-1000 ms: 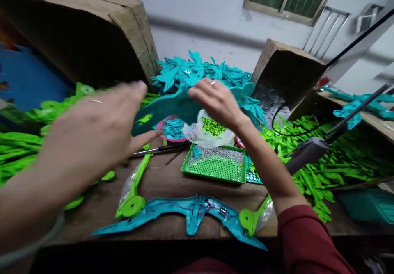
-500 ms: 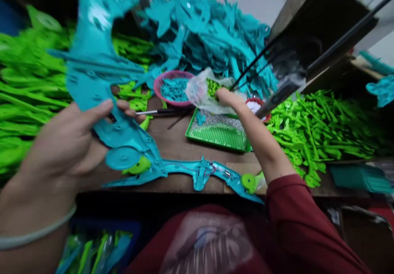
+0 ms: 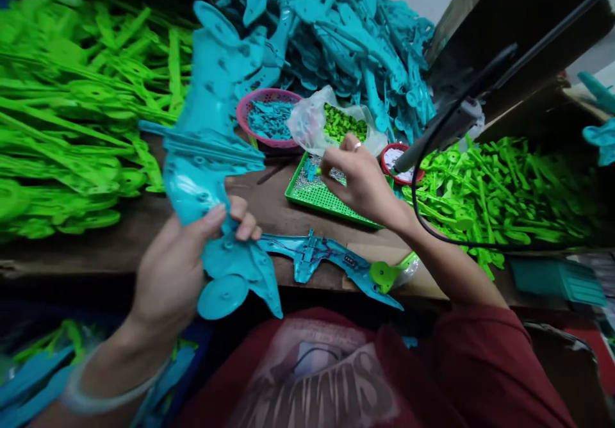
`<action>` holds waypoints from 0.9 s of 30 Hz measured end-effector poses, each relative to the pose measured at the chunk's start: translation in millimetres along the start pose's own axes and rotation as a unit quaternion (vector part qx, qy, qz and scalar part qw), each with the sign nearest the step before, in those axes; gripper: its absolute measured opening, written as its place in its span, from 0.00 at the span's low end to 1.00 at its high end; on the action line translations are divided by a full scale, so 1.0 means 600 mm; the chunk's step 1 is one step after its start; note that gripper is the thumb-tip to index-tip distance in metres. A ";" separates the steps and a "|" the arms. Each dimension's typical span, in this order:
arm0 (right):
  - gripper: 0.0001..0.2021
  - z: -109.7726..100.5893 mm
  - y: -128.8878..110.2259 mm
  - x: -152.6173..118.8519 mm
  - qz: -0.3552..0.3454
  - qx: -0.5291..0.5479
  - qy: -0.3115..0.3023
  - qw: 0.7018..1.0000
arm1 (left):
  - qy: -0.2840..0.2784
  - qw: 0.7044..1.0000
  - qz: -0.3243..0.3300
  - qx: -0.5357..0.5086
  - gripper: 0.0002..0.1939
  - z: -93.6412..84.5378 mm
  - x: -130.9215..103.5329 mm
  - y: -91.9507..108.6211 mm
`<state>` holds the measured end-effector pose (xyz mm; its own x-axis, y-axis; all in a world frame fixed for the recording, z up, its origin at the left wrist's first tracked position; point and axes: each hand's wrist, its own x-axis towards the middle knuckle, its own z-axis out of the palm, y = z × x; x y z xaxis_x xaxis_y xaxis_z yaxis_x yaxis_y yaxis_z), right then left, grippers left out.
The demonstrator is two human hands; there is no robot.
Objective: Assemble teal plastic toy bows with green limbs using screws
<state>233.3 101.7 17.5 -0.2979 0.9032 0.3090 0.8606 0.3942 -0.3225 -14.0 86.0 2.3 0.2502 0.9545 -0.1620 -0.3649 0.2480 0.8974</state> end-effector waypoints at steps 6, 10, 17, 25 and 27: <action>0.08 -0.005 -0.030 -0.128 0.071 0.258 0.050 0.962 | -0.081 0.994 -0.066 -0.017 0.07 0.042 -0.032 -0.045; 0.05 -0.003 -0.076 -0.185 0.120 0.380 0.084 0.913 | -0.122 0.986 -0.075 -0.089 0.14 0.071 -0.037 -0.066; 0.16 0.007 -0.130 -0.245 0.052 0.358 0.129 0.923 | -0.105 0.977 -0.066 -0.173 0.13 0.102 -0.045 -0.072; 0.12 0.001 -0.134 -0.248 -0.090 0.273 0.051 0.957 | -0.113 0.975 -0.092 -0.166 0.08 0.098 -0.051 -0.050; 0.10 0.000 -0.139 -0.242 -0.111 0.233 0.042 0.965 | -0.119 0.977 -0.086 -0.158 0.09 0.095 -0.052 -0.048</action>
<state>205.0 -62.6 -0.6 -0.4024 0.7782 0.4822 0.4936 0.6280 -0.6016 40.2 39.6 4.8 0.5190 0.8386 -0.1656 -0.5484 0.4753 0.6880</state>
